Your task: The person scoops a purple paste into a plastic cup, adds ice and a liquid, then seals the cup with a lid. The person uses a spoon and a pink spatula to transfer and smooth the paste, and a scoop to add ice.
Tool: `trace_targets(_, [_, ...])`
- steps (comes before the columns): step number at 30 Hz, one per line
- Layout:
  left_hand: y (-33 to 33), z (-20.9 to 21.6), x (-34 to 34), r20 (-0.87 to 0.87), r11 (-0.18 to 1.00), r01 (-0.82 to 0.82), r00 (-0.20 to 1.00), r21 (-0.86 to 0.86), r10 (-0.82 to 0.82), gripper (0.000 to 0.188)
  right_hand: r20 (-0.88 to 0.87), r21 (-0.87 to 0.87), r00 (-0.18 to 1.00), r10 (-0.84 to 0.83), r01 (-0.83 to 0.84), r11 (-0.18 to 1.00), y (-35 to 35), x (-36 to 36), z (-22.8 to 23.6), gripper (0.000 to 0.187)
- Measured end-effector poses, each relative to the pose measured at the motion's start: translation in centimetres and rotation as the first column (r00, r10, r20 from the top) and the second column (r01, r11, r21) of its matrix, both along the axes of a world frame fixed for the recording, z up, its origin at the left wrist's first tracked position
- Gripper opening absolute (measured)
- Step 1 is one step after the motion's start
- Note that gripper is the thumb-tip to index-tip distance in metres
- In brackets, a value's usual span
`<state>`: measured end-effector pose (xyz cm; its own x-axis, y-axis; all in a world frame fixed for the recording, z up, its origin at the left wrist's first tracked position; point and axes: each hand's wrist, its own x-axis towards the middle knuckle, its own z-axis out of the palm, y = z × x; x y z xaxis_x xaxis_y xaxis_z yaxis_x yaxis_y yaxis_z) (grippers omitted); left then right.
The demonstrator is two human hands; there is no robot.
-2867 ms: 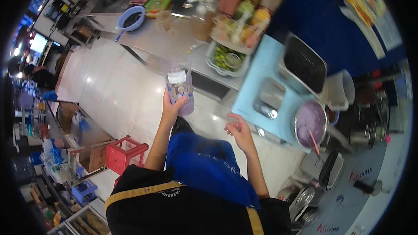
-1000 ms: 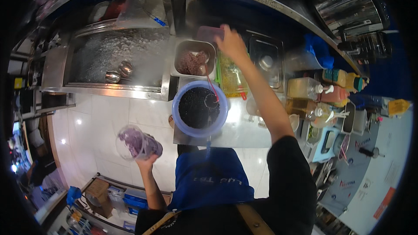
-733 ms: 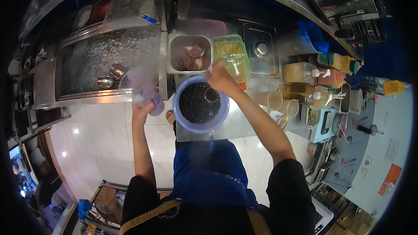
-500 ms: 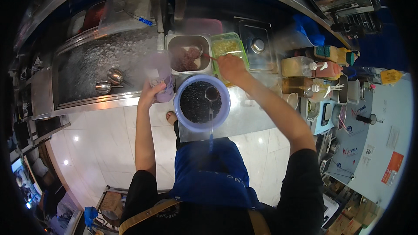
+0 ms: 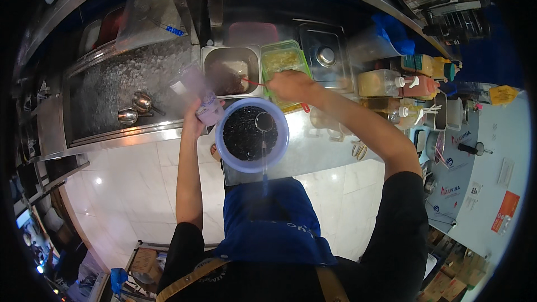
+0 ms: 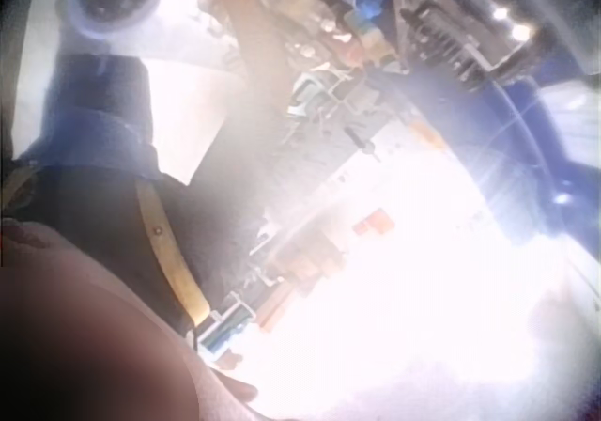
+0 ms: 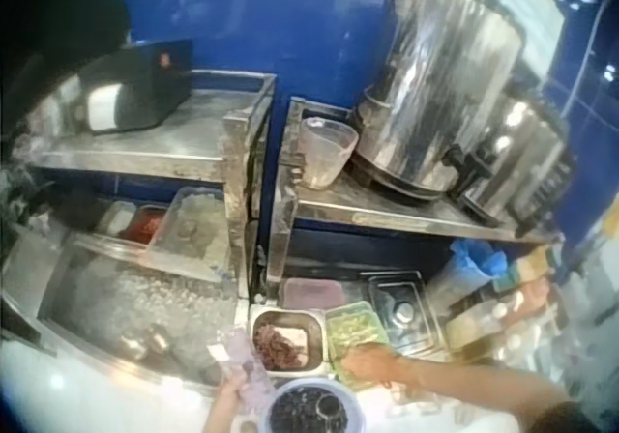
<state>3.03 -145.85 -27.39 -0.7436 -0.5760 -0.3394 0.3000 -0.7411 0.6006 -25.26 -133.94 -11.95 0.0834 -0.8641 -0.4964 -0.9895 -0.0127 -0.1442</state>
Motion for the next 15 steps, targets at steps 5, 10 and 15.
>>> trace_targets(5, [-0.1, -1.1, -0.1, 0.034, 0.999, -0.032, 0.999, 0.037, 0.031, 0.063, -0.006, 0.096, 0.995, 0.102, -0.1, 0.99, -1.4, 0.1, 1.0, 0.023])
trace_targets(10, [0.0, -1.1, 0.0, 0.001, 0.998, -0.068, 0.998, 0.018, 0.068, 0.062, 0.033, 0.015, 0.993, 0.114, -0.114, 0.993, -1.0, -0.9, 0.8, 0.023])
trace_targets(15, [0.7, 0.8, -0.5, 0.011, 0.996, -0.085, 0.996, -0.033, 0.085, 0.063, 0.082, -0.07, 0.993, 0.08, -0.074, 0.995, 0.5, -1.0, 0.7, 0.021])
